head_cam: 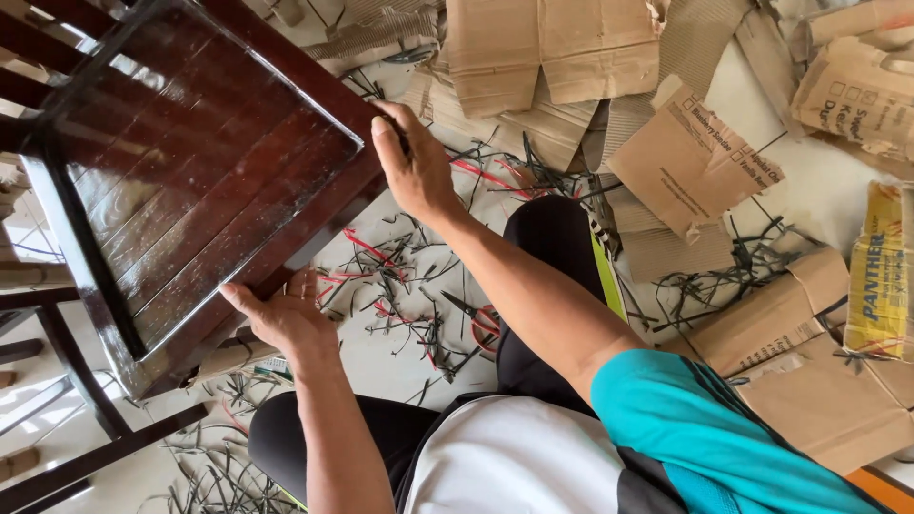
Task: The person is wrapping a wooden chair seat with cardboard and securing it with plastic ties using a threading hook.
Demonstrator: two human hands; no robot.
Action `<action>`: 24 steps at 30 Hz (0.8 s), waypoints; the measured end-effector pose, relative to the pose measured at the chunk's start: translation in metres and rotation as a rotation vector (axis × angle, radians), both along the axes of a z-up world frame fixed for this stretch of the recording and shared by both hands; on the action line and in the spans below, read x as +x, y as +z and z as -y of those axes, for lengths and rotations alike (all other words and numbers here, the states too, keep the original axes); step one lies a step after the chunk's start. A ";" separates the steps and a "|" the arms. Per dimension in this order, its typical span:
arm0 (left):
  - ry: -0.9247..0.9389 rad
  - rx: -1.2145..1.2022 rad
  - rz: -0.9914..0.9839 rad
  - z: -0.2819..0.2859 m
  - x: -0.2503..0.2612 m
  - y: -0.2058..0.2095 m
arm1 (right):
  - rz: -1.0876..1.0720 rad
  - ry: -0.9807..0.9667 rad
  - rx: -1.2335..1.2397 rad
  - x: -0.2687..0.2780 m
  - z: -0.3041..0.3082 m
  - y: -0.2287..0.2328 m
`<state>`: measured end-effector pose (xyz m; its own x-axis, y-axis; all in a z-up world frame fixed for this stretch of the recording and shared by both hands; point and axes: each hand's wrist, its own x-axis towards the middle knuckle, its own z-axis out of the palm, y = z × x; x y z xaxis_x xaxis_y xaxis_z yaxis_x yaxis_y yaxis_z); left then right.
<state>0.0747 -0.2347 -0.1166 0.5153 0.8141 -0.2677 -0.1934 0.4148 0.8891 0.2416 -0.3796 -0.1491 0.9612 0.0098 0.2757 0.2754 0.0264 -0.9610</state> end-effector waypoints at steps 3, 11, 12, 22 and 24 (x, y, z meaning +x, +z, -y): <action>-0.090 0.006 -0.108 0.008 -0.002 0.023 | -0.017 0.055 -0.014 -0.004 0.002 0.006; -0.280 0.491 -0.380 0.023 -0.010 0.058 | -0.099 0.157 -0.069 -0.005 0.025 0.012; -0.205 0.798 -0.389 0.027 -0.002 0.066 | -0.082 0.164 -0.067 -0.004 0.026 0.008; -0.064 1.504 -0.753 0.003 0.083 0.036 | 0.115 0.231 -0.218 0.037 0.103 -0.005; -0.081 1.536 -0.784 0.005 0.081 0.036 | 0.332 0.259 -0.482 0.056 0.137 -0.030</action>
